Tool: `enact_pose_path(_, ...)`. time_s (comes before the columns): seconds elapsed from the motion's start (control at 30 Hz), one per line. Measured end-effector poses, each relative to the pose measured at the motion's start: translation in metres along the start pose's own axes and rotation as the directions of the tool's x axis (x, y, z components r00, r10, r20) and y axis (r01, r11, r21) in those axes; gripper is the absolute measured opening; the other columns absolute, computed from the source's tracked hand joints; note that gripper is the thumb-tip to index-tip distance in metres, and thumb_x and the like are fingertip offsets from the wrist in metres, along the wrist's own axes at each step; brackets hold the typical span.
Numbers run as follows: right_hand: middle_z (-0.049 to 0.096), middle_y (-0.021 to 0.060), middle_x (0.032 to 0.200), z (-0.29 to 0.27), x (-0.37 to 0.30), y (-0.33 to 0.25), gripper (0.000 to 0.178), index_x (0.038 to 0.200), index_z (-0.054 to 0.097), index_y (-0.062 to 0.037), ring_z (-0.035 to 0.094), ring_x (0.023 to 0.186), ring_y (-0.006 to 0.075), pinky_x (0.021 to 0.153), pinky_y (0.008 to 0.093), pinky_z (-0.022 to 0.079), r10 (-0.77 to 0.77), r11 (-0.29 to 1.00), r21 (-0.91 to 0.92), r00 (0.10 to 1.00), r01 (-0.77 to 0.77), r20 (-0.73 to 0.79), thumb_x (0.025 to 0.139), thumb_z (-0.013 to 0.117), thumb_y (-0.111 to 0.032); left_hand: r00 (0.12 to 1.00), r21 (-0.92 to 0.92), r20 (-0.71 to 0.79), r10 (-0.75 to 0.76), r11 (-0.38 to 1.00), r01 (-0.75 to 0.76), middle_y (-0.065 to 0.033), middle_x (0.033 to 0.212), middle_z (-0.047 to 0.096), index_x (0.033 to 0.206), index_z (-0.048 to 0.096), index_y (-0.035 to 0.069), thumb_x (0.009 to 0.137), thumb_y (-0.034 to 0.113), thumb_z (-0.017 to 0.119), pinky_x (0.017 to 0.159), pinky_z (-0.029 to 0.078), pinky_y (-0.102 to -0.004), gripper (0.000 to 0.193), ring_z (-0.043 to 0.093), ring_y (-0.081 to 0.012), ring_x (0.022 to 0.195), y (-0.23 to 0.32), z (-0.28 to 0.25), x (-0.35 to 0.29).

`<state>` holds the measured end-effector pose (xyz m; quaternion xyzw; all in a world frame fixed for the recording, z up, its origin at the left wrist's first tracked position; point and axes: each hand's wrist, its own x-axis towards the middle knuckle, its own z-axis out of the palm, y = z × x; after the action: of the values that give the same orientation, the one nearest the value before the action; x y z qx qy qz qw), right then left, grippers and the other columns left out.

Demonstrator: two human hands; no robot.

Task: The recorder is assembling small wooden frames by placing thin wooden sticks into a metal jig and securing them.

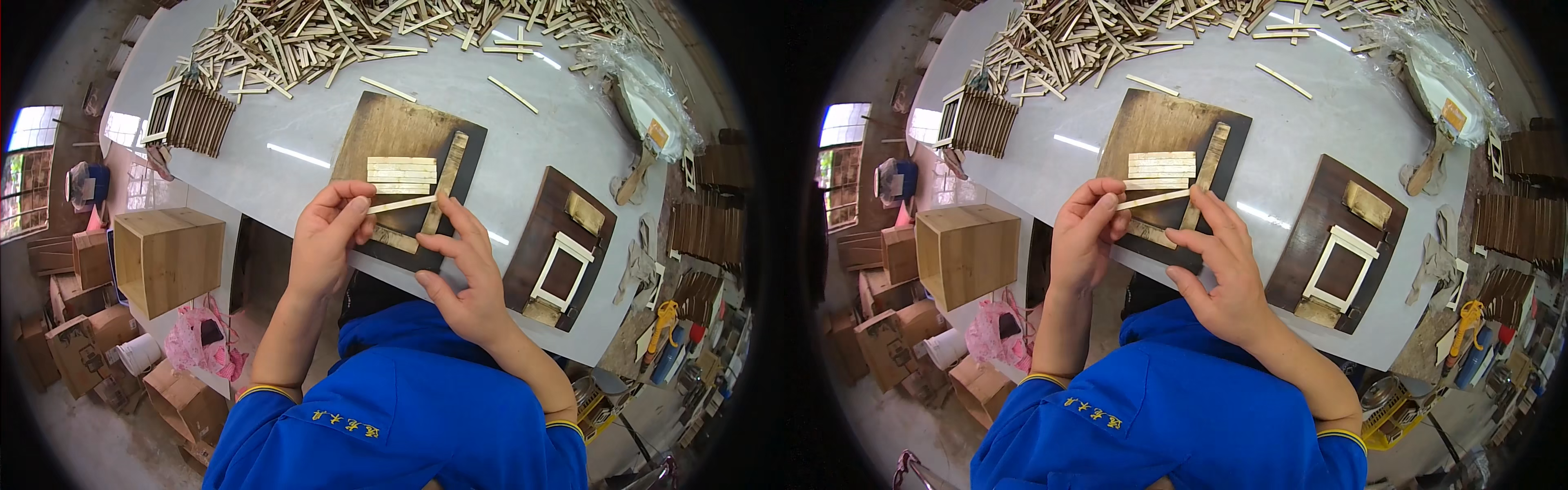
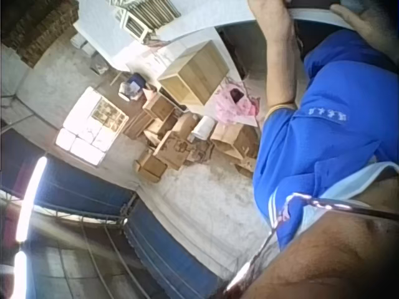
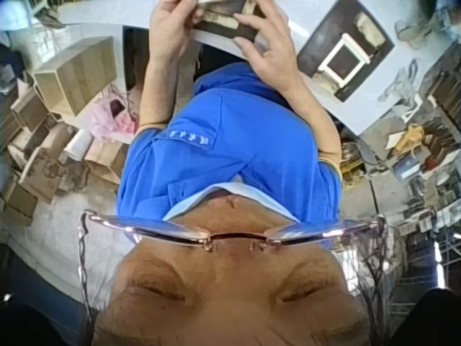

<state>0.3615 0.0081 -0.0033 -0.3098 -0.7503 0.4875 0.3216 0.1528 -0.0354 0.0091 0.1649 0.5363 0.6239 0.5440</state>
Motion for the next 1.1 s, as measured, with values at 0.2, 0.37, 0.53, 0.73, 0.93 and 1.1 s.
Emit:
enact_pose_path(0.2, 0.043, 0.0197, 0.161, -0.014, -0.021, -0.002, 0.048, 0.134, 0.062, -0.0054, 0.04, 0.148, 0.0354, 0.12, 0.0452, 0.034, -0.01, 0.998, 0.068, 0.998, 0.014, -0.061, 0.087, 0.07, -0.005, 0.937, -0.278, 0.316, -0.148, 0.93, 0.241, -0.0041, 0.085, 0.062, 0.126, 0.065, 0.0, 0.103, 0.006, 0.061, 0.062, 0.046, -0.0193, 0.024, 0.056, -0.0077, 0.07, -0.009, 0.002, -0.017)
enact_pose_path(0.37, 0.045, 0.0189, 0.159, -0.031, -0.037, -0.002, 0.058, 0.145, 0.052, -0.0031, 0.043, 0.146, 0.0325, 0.12, 0.0434, 0.035, 0.036, 0.999, 0.046, 0.978, -0.026, -0.208, 0.089, 0.069, -0.006, 0.916, 0.188, 0.287, -0.28, 0.954, 0.233, -0.0036, 0.086, 0.064, 0.128, 0.066, -0.001, 0.101, 0.004, 0.064, 0.065, 0.047, -0.0181, 0.028, 0.058, -0.0077, 0.071, -0.011, 0.035, -0.036)
enact_pose_path(0.53, 0.046, 0.0198, 0.155, -0.043, -0.053, -0.005, 0.064, 0.149, 0.044, 0.0, 0.044, 0.144, 0.0353, 0.119, 0.0443, 0.038, 0.062, 0.997, -0.015, 0.952, -0.07, -0.299, 0.092, 0.072, -0.009, 0.878, 0.334, 0.373, -0.301, 0.926, 0.176, -0.0027, 0.087, 0.066, 0.127, 0.067, -0.001, 0.098, 0.002, 0.068, 0.068, 0.048, -0.017, 0.029, 0.059, -0.0066, 0.073, -0.023, 0.063, -0.045)
enact_pose_path(0.73, 0.044, 0.0176, 0.158, -0.058, -0.075, -0.003, 0.074, 0.155, 0.039, -0.0013, 0.045, 0.143, 0.0311, 0.118, 0.0424, 0.036, 0.071, 0.99, -0.088, 0.921, -0.113, -0.383, 0.09, 0.072, -0.011, 0.837, 0.431, 0.439, -0.326, 0.894, 0.122, -0.0019, 0.087, 0.066, 0.12, 0.071, -0.001, 0.097, 0.002, 0.069, 0.068, 0.047, -0.0171, 0.024, 0.057, -0.0059, 0.073, -0.042, 0.09, -0.052)
enact_pose_path(0.93, 0.044, 0.0178, 0.158, -0.081, -0.091, 0.001, 0.074, 0.155, 0.039, -0.0011, 0.045, 0.142, 0.0329, 0.118, 0.042, 0.036, 0.086, 0.98, -0.122, 0.892, -0.155, -0.443, 0.09, 0.074, -0.011, 0.815, 0.5, 0.504, -0.287, 0.866, -0.005, -0.0017, 0.092, 0.065, 0.112, 0.074, -0.001, 0.096, 0.002, 0.07, 0.065, 0.046, -0.0199, 0.017, 0.054, -0.0066, 0.073, -0.052, 0.106, -0.052)
enact_pose_path(1.1, 0.046, 0.0161, 0.157, -0.107, -0.106, 0.01, 0.07, 0.154, 0.043, -0.0034, 0.045, 0.143, 0.0318, 0.12, 0.041, 0.034, 0.073, 0.973, -0.152, 0.851, -0.176, -0.52, 0.091, 0.072, -0.009, 0.805, 0.573, 0.581, -0.122, 0.763, -0.298, -0.0036, 0.097, 0.063, 0.108, 0.076, 0.001, 0.094, 0.0, 0.072, 0.065, 0.045, -0.0218, 0.015, 0.053, -0.0093, 0.075, -0.06, 0.119, -0.05)
